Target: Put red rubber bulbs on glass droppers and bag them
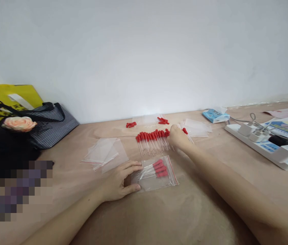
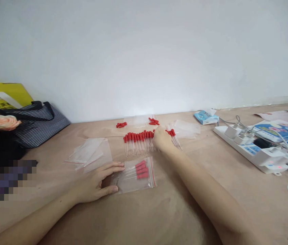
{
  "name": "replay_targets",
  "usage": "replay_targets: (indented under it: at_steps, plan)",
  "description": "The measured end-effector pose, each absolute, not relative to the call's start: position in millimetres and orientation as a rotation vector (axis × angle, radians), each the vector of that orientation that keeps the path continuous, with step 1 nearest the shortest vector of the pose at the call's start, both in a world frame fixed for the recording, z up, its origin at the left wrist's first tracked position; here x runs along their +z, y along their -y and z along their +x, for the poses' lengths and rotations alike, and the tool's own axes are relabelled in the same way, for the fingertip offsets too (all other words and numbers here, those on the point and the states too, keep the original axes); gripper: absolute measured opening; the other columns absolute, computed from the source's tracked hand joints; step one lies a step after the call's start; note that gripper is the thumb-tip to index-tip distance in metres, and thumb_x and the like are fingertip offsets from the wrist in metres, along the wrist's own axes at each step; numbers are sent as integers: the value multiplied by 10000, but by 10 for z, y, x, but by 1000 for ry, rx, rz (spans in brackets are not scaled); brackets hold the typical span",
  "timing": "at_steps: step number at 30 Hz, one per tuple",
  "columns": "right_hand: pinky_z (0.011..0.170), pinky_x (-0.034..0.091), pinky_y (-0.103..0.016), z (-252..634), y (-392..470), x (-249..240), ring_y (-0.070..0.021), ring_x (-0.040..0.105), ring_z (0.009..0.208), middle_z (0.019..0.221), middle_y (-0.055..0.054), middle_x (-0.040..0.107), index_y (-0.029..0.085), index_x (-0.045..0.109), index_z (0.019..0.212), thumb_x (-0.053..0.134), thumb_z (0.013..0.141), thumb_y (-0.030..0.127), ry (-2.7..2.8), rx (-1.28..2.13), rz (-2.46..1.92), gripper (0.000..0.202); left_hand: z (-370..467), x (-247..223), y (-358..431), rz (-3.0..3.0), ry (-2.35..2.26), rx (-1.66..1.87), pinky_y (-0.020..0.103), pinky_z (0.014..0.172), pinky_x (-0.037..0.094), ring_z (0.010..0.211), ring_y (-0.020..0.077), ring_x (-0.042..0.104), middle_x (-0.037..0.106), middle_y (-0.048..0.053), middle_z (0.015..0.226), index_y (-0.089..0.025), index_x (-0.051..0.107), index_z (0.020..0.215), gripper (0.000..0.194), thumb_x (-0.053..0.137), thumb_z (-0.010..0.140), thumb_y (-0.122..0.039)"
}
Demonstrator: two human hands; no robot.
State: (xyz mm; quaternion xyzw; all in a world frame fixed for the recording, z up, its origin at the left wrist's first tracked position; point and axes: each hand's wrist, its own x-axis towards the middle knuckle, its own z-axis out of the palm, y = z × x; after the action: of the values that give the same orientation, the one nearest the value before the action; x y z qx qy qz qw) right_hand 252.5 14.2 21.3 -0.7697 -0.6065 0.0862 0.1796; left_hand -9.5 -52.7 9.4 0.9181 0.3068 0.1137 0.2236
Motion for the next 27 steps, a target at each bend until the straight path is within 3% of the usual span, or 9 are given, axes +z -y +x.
replay_targets:
  at_steps: [4,6,8,10,21,27]
  plan:
    - [679,427,-274,2732,79,301,-211,579,801,770,-86,597,71,320,1203,489,682,103,1763,375,-1932,549,-102,80,524,2521,-850,328,388,959,343,1150,223,406,439,65,1259,-240,444,1182,450,522,770,-403]
    - [582,437,-268,2800,251,277,-168,574,605,613,3,549,91,160,1293,479,694,135,1709,637,-1718,681,-102,74,523,2523,-850,333,390,959,342,1147,225,409,438,65,1260,-240,444,1182,449,521,770,-404]
    - [475,427,-258,2822,429,194,-125,522,448,602,43,505,146,44,1321,474,715,196,1558,869,-1503,745,-99,76,525,2530,-857,329,389,955,346,1144,224,413,441,66,1257,-239,444,1179,447,520,771,-404]
    - [450,433,-257,2808,584,74,-116,524,440,634,50,494,186,23,1316,501,715,255,1436,967,-1343,771,-93,83,529,2536,-864,328,385,953,351,1143,222,414,449,64,1249,-238,444,1176,444,519,771,-403]
    - [527,481,-282,2596,925,-189,-121,574,544,685,35,534,227,251,1079,546,703,494,1051,1296,-1113,547,-100,73,519,2556,-850,326,365,957,350,1151,212,404,452,64,1246,-227,440,1177,452,529,769,-401]
    - [576,491,-294,2594,987,-170,-118,593,576,753,16,553,227,371,905,599,669,427,789,1413,-1086,385,-92,90,524,2549,-851,327,364,951,358,1144,216,414,458,68,1241,-222,446,1174,458,534,764,-405]
